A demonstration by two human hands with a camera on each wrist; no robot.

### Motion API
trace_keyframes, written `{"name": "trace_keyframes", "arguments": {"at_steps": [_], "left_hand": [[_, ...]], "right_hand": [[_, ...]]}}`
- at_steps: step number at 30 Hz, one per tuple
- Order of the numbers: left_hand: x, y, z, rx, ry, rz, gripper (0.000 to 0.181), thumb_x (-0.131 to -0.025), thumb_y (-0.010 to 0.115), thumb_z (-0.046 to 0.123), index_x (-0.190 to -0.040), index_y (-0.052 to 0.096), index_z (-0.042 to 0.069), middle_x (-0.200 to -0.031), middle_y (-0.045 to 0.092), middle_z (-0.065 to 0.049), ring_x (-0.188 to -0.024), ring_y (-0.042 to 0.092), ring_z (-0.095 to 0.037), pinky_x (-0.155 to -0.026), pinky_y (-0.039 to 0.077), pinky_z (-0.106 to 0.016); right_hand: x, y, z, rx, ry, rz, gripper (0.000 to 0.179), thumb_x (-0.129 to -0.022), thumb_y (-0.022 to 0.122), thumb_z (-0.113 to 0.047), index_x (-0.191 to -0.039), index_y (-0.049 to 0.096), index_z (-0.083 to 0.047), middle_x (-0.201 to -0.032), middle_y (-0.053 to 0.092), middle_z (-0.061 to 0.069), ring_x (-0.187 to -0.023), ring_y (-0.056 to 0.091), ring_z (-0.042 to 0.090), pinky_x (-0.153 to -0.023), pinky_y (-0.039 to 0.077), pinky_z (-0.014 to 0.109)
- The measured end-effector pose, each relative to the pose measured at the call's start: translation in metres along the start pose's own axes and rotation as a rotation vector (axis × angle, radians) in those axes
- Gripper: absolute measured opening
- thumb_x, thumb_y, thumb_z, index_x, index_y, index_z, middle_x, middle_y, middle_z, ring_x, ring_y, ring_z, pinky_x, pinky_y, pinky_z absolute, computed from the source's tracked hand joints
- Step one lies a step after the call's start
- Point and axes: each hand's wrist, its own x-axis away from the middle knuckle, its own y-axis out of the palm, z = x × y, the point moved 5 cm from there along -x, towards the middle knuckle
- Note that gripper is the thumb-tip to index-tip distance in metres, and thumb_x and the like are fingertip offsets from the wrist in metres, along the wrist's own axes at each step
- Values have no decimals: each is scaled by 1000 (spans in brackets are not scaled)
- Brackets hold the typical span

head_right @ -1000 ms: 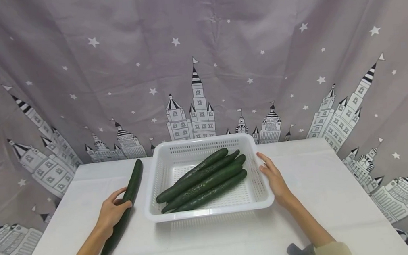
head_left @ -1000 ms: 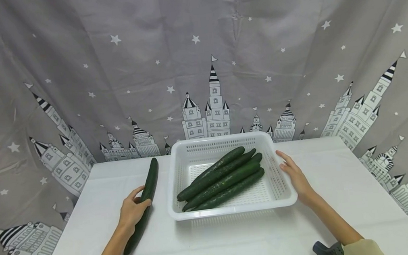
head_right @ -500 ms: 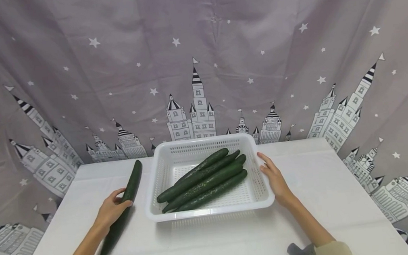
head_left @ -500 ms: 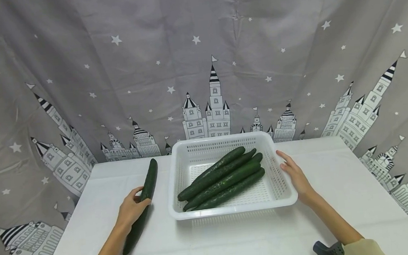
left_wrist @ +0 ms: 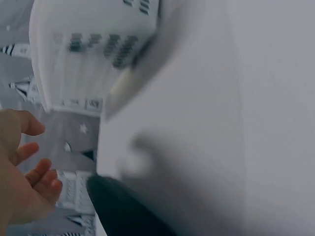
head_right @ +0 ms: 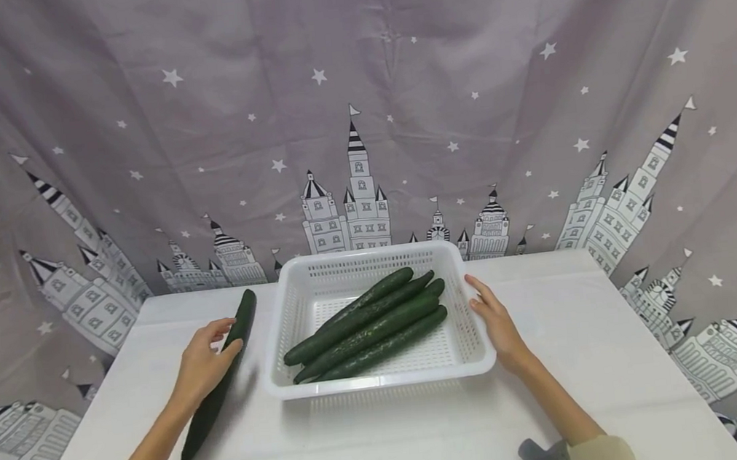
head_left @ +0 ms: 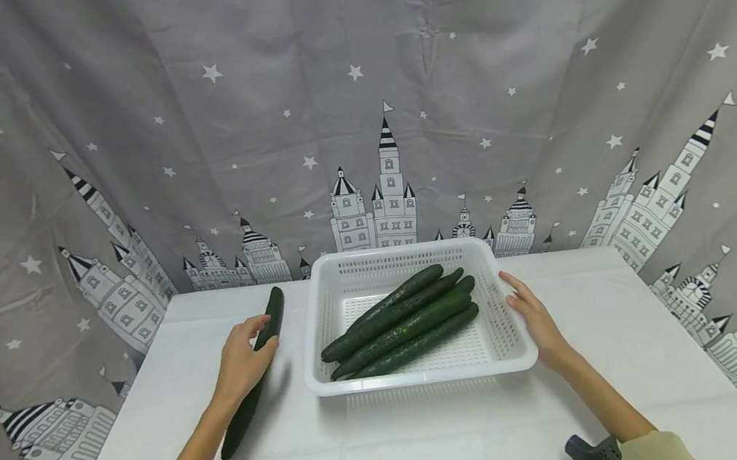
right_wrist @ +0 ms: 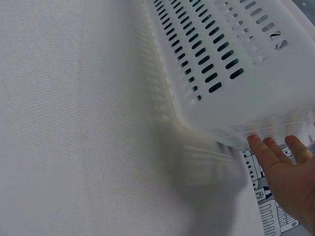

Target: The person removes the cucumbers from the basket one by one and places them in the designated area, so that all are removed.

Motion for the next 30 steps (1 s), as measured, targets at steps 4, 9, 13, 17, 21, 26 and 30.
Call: {"name": "trace_keyframes", "arguments": {"at_steps": [4, 9, 13, 17, 21, 26, 30], "left_hand": [[-2, 8, 37, 36, 158, 27, 43, -92, 66, 2, -133, 56, -5, -126, 57, -25, -118, 52, -41, -96, 45, -55], [-4, 24, 77, 28, 316, 5, 46, -86, 73, -1, -130, 60, -4, -125, 61, -21, -113, 58, -38, -91, 50, -51], [-8, 43, 98, 18, 374, -79, 49, -86, 75, 1, -133, 59, -1, -128, 61, -19, -115, 60, -35, -92, 52, -47], [-14, 63, 112, 2, 383, -173, 52, -87, 75, 4, -136, 57, -1, -132, 59, -19, -118, 58, -35, -93, 52, -46], [-23, 81, 119, 10, 366, -264, 51, -90, 73, 7, -136, 56, -2, -132, 59, -20, -120, 57, -37, -95, 50, -48], [-40, 100, 118, 79, 268, -343, 45, -93, 70, 8, -135, 57, -1, -131, 61, -21, -120, 58, -38, -97, 49, -49], [-52, 111, 116, 119, 182, -380, 43, -94, 68, 9, -135, 59, 2, -128, 62, -21, -120, 59, -37, -98, 48, -49]], "right_hand": [[0, 0, 0, -1, -3, -1, 55, -110, 30, -26, -161, 15, -12, -160, 20, 23, -137, 35, 45, -89, 48, 22], [0, 1, 0, -4, -1, -4, 54, -110, 29, -25, -161, 15, -11, -160, 21, 24, -137, 35, 45, -90, 47, 22], [0, 1, 0, -9, 1, -6, 54, -110, 29, -24, -161, 15, -12, -160, 21, 23, -137, 34, 44, -90, 46, 21], [0, 1, -1, -12, -1, -9, 54, -110, 29, -24, -161, 14, -12, -160, 21, 23, -137, 35, 44, -90, 47, 22], [1, 1, -1, -4, 0, -8, 54, -110, 28, -24, -161, 14, -13, -160, 22, 23, -136, 36, 45, -91, 48, 24], [0, 0, 0, -2, 0, -6, 54, -110, 29, -24, -161, 14, -14, -159, 22, 24, -136, 36, 45, -91, 47, 25], [0, 0, 0, -5, -3, -5, 54, -110, 29, -24, -161, 14, -13, -159, 23, 24, -136, 36, 45, -90, 48, 25]]}}
